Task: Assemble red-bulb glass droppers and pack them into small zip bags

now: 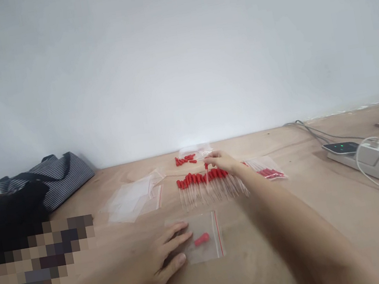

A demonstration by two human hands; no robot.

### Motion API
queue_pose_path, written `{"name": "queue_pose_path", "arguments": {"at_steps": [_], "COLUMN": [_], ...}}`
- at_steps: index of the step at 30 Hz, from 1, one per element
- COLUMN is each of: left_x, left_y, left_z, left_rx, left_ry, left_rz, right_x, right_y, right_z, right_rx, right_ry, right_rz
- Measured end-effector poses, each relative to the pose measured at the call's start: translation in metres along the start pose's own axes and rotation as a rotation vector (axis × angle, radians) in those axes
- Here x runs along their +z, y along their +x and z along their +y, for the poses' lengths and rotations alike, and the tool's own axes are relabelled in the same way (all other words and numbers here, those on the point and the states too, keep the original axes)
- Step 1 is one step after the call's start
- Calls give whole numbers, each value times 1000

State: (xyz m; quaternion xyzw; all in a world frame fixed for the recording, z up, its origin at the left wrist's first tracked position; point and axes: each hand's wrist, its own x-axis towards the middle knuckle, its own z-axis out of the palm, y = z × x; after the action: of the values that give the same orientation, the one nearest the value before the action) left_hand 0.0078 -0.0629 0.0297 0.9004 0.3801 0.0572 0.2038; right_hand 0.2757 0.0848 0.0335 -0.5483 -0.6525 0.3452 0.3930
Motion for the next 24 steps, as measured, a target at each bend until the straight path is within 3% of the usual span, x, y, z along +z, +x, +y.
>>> {"name": "queue_pose_path", "arguments": {"at_steps": [4, 6, 8, 12, 19, 24], "left_x": [0, 1, 2, 4, 3, 2], "left_y": [0, 1, 1, 2, 2, 3], "left_z": [-1, -1, -1, -3, -2, 1], "left_rx": [-12, -20, -24, -10, -8, -21], "left_ry": [13, 18, 25, 22, 12, -15], "left_rz": [-11, -5, 10, 28, 32, 69], "right_x": [-18, -18, -12, 5, 23, 35], "right_y": [-40, -63, -84, -108, -115, -125], "right_z": [3, 7, 12, 20, 22, 14], "right_rx": [-57, -43, 25, 132, 204, 270], "right_ry": [278, 589, 712, 738, 779, 822], "right_rz": [94, 213, 275, 314, 350, 212]}}
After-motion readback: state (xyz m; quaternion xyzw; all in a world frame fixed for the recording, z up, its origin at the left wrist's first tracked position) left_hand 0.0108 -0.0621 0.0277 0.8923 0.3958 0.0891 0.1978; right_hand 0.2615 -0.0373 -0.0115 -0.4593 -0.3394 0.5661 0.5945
